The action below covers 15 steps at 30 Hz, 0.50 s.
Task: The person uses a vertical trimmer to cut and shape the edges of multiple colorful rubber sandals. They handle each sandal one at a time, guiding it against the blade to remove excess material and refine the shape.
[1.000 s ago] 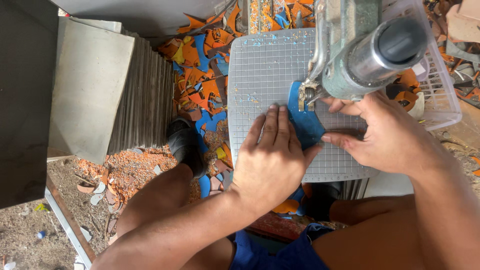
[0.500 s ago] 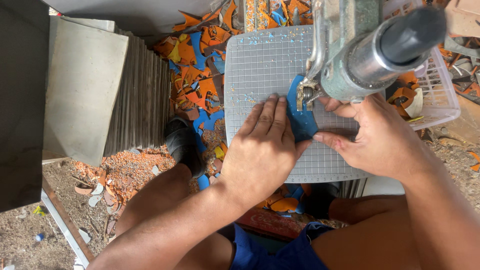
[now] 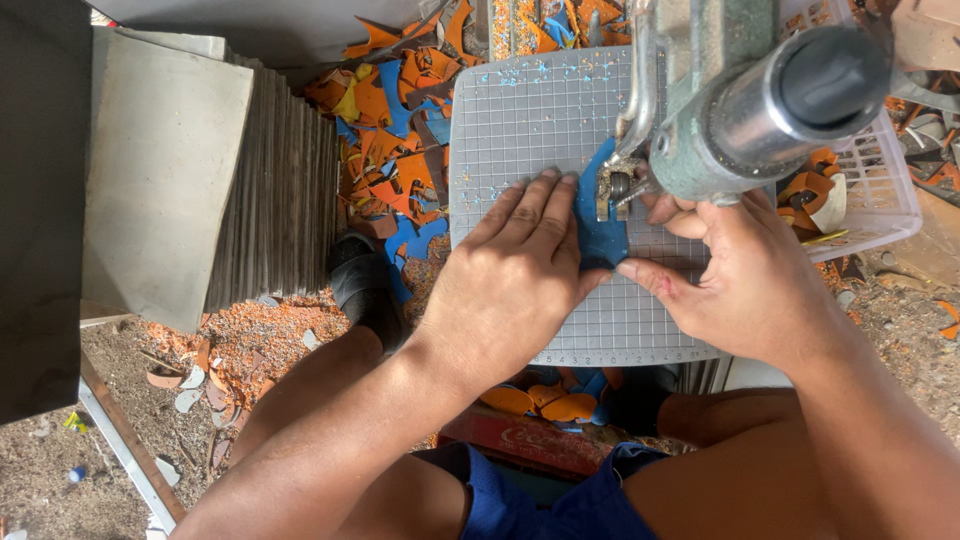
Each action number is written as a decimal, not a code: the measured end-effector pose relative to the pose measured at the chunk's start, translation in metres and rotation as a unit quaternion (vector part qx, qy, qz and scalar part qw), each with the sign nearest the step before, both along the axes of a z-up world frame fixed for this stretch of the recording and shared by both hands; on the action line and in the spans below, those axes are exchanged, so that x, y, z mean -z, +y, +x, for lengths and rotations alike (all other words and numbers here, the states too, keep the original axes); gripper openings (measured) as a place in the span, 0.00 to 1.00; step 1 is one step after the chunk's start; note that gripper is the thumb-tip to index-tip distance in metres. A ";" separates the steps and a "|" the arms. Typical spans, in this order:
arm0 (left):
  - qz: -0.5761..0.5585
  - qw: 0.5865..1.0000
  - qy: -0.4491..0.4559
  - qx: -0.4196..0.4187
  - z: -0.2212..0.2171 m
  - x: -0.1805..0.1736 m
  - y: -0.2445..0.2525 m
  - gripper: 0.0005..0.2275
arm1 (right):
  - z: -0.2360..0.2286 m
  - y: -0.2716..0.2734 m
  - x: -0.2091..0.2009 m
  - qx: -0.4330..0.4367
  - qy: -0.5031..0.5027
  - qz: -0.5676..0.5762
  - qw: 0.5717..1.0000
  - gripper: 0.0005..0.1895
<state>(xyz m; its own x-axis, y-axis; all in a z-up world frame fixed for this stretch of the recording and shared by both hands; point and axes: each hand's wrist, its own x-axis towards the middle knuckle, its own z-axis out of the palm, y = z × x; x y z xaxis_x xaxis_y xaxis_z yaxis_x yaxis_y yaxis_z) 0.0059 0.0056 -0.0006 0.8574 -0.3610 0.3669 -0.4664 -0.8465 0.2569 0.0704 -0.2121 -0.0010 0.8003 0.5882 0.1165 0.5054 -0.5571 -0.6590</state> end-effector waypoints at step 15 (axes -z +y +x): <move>-0.003 1.000 0.007 -0.020 0.006 -0.003 0.002 0.22 | -0.001 0.000 0.010 -0.008 -0.090 0.005 0.996 0.29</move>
<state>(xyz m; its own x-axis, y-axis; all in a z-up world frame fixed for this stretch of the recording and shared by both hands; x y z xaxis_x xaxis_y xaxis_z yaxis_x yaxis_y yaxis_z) 0.0119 0.0075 0.0021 0.8756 -0.3252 0.3571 -0.4294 -0.8627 0.2672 0.0691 -0.2118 -0.0109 0.7569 0.5983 0.2629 0.6239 -0.5419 -0.5631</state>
